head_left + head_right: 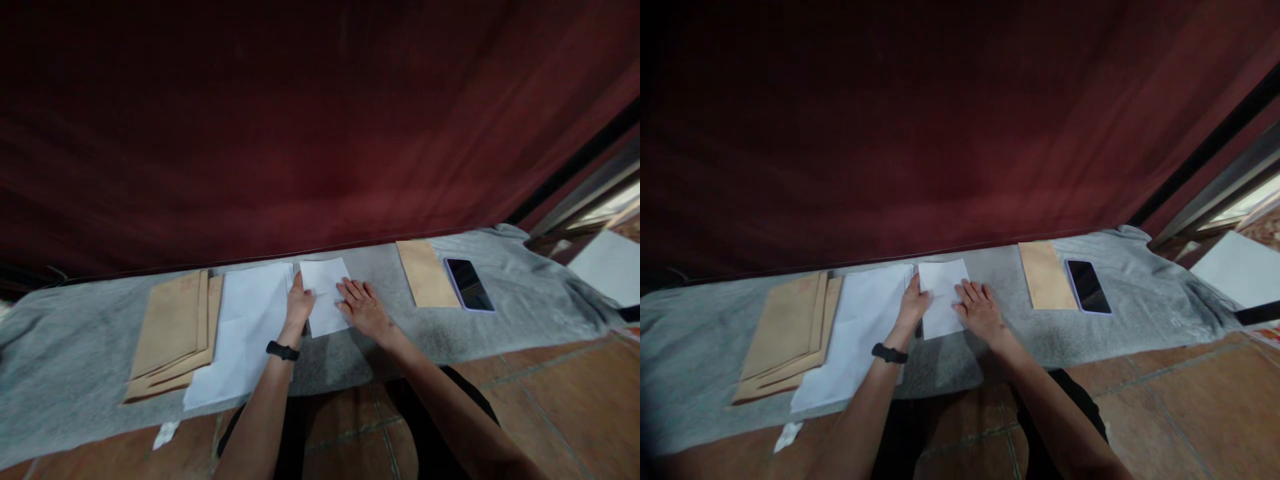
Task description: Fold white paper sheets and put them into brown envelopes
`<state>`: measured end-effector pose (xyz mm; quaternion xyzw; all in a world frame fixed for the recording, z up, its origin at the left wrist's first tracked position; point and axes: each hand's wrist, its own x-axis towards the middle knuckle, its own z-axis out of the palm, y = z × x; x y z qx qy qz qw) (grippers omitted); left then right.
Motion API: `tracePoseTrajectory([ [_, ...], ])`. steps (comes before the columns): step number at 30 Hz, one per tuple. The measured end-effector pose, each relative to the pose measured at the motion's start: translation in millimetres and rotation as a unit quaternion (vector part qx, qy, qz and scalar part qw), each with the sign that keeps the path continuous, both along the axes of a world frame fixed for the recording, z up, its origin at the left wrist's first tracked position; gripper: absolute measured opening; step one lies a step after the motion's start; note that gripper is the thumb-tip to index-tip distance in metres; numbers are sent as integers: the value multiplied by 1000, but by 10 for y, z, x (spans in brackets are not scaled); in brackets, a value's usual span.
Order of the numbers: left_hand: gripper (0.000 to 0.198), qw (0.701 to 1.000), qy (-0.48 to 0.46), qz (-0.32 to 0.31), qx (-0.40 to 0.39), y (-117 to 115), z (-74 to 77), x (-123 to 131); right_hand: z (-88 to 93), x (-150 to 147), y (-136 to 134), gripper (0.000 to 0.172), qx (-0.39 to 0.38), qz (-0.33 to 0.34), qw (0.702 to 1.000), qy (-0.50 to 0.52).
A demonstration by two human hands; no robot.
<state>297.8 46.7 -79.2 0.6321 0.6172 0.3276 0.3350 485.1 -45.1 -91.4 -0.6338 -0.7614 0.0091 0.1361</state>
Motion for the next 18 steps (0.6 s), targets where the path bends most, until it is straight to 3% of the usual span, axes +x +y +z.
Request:
tracePoseTrajectory([
  [5,69,990,140,15,-19,-88,207,4,-58,148,15,52,13,-33,999,-22],
  [9,56,960,257,38,103,-213,274,103,-67,131,-1,53,24,-39,999,-28],
  [12,49,942,278,-54,181,-325,194,273,-47,80,-12,53,21,-39,999,-25],
  [15,52,915,309,-182,185,-436,41,453,-28,48,-14,52,8,-42,999,-21],
  [18,56,899,342,-211,175,-481,-83,536,-25,39,-9,51,-3,-46,999,-21],
])
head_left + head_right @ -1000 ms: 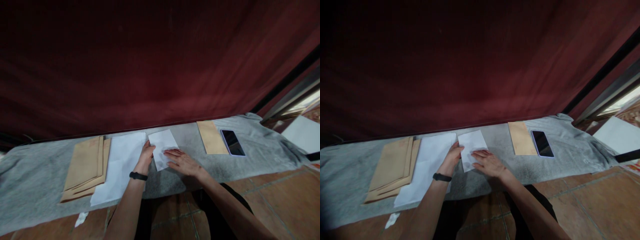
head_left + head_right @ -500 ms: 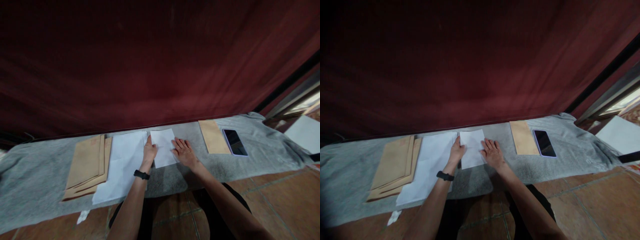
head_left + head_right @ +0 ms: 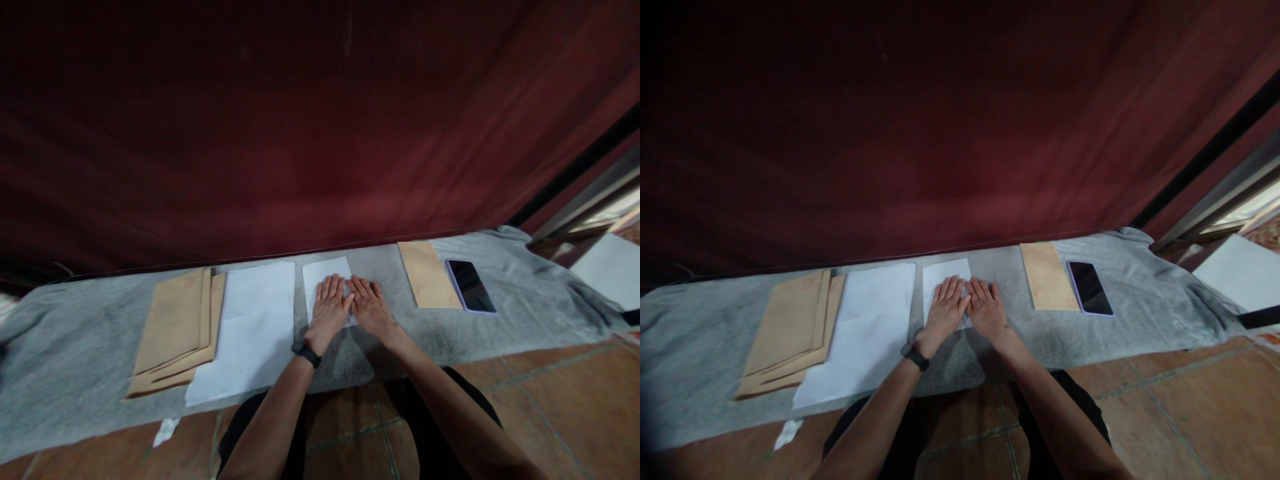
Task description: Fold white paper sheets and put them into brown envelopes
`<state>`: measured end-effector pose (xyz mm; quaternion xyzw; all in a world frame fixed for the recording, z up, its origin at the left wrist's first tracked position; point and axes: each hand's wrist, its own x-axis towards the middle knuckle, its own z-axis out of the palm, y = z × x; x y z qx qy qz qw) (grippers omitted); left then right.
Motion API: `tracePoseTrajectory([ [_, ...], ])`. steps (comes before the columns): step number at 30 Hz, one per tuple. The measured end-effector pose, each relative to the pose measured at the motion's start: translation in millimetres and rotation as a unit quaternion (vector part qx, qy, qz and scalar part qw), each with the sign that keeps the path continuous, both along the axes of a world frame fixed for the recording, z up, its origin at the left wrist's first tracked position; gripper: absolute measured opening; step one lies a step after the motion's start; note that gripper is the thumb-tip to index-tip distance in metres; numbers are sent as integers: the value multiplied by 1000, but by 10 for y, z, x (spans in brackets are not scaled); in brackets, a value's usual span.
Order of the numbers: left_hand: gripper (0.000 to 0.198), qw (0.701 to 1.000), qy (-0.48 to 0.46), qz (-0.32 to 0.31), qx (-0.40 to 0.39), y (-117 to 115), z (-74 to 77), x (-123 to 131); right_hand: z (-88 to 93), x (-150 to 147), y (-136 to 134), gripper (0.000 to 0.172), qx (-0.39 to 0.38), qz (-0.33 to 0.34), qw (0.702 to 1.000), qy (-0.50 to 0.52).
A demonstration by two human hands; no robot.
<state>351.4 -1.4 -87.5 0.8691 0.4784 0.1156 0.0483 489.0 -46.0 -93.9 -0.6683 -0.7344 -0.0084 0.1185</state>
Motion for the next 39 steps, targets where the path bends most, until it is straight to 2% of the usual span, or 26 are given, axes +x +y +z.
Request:
tracePoseTrajectory([
  [3,59,1000,15,26,-2,63,-55,-45,-8,-2,3,51,0,-7,1000,4],
  [9,60,992,15,124,12,284,-85,-280,-12,0,-10,52,-7,-14,1000,7],
  [13,61,986,5,166,31,288,-96,-294,-11,-15,-13,53,-13,-20,1000,12],
  [15,60,989,-7,145,36,264,-81,-209,-8,-29,-7,53,-20,-26,999,18],
  [19,57,1000,-15,-15,-1,269,-11,96,16,-42,12,54,-53,-21,998,21],
  [22,59,997,3,-70,-37,354,32,277,37,-36,21,54,-80,-12,997,17],
  [27,59,998,23,-51,-27,585,14,245,21,-35,30,54,-55,-20,998,33],
  [33,57,999,35,9,1,820,-24,89,-79,-26,40,53,8,-24,999,44],
  [36,58,998,43,36,7,779,-39,26,-89,-17,41,53,10,-24,999,44],
  [39,58,998,55,33,9,573,-63,-61,-54,-14,39,52,6,-20,999,41],
])
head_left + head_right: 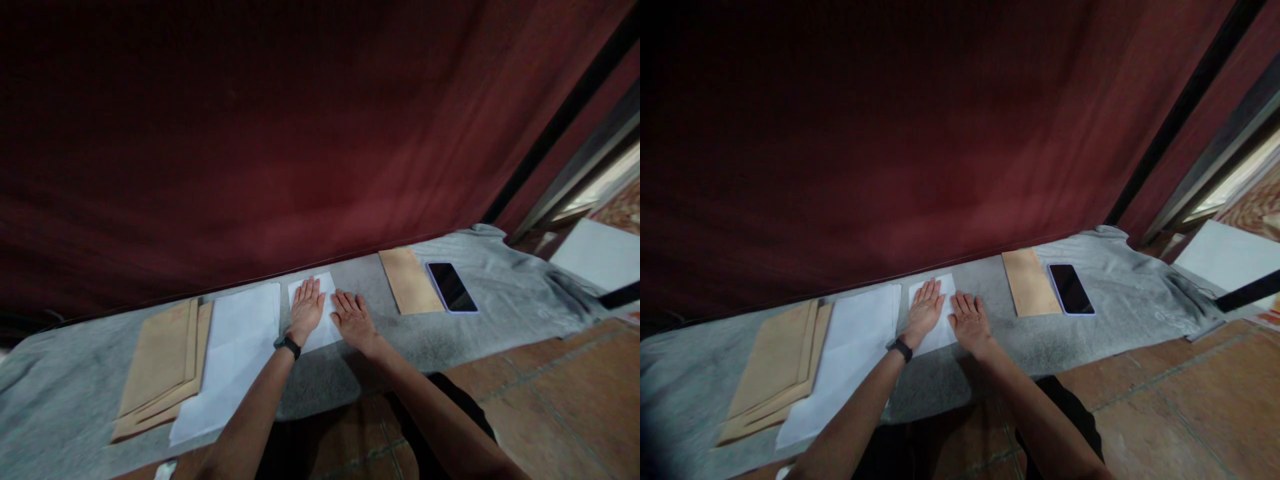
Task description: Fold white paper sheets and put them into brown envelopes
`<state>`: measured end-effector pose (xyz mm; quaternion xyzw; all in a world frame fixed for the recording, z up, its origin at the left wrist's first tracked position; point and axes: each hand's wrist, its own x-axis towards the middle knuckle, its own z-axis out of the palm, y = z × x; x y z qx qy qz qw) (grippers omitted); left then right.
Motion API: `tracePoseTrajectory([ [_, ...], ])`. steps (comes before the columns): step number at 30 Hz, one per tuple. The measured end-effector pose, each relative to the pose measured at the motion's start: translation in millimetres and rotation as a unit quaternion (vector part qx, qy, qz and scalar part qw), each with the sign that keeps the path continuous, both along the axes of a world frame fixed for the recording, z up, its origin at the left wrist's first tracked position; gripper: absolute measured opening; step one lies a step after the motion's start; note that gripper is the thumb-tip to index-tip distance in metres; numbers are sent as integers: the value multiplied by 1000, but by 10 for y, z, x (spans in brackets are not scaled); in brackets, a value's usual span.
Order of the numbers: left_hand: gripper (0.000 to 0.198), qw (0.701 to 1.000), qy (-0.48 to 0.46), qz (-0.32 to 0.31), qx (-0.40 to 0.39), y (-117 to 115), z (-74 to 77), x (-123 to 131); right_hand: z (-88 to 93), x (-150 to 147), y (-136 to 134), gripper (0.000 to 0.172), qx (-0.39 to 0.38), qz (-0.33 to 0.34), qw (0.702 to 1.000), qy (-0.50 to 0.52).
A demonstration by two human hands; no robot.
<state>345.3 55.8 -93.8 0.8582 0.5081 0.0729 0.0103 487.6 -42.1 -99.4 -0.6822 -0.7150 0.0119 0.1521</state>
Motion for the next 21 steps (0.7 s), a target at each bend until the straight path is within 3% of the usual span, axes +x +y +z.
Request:
tracePoseTrajectory([
  [9,58,997,40,-60,0,-802,-6,-397,0,18,-15,52,-2,8,1000,-2],
  [17,63,999,26,12,25,-986,-86,-717,62,51,-45,53,3,12,1000,7],
  [21,61,999,12,28,33,-1022,-120,-678,25,-149,-171,52,50,107,993,30],
])
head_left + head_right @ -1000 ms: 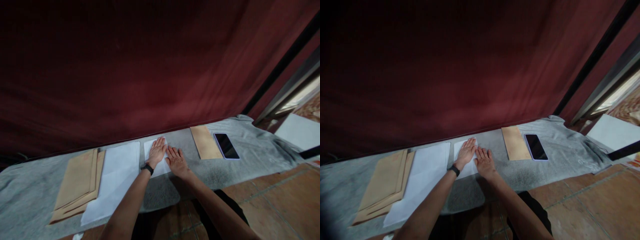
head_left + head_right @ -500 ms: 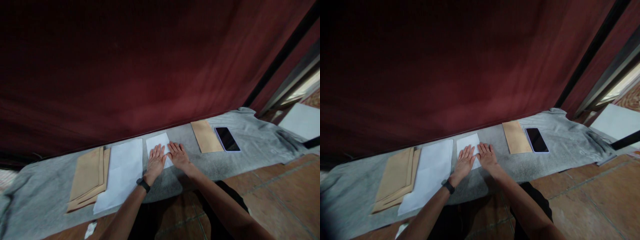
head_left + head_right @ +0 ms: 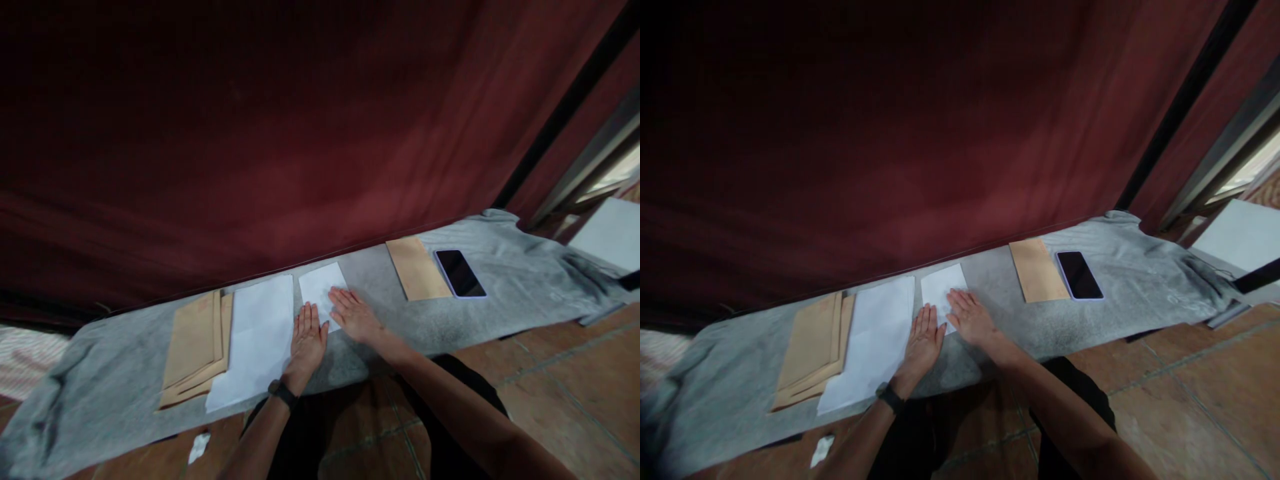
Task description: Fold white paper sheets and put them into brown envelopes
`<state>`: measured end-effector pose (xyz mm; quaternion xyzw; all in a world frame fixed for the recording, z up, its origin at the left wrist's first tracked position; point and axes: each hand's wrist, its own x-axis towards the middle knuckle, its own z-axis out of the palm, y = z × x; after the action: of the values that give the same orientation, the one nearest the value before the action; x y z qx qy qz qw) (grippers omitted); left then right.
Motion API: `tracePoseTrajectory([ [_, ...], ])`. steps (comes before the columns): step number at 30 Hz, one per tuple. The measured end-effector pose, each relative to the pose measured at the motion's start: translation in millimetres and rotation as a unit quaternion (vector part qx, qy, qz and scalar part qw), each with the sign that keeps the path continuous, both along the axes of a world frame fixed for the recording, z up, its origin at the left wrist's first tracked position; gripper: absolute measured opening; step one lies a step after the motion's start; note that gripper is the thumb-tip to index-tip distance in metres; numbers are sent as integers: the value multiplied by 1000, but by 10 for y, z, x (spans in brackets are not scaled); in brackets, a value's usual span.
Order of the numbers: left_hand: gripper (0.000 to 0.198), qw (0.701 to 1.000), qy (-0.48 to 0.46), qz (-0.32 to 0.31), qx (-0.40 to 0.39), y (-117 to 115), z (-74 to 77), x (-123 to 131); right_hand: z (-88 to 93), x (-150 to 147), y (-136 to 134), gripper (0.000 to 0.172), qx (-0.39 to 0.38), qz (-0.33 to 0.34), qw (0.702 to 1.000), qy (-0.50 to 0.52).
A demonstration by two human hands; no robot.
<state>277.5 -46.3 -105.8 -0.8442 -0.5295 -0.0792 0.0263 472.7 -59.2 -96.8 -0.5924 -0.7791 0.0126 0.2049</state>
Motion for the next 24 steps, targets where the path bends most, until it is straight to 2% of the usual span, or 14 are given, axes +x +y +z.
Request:
tracePoseTrajectory([
  [2,61,1000,-2,-4,0,-8,3,12,-40,-90,-77,51,5,31,1000,3],
  [5,61,1000,-3,-10,-1,-14,28,5,-82,-97,-146,50,-1,22,1000,-1],
  [11,60,1000,4,11,0,-43,73,-13,-85,200,-132,52,-14,-37,999,-21],
  [15,59,999,-9,29,10,-56,89,15,-91,295,-135,55,-23,-47,998,-25],
  [19,59,1000,-24,4,11,16,144,206,-94,279,-141,56,-34,-49,998,-29],
  [24,59,998,-21,-56,-24,262,193,597,-108,271,-135,55,-31,-51,998,-29],
])
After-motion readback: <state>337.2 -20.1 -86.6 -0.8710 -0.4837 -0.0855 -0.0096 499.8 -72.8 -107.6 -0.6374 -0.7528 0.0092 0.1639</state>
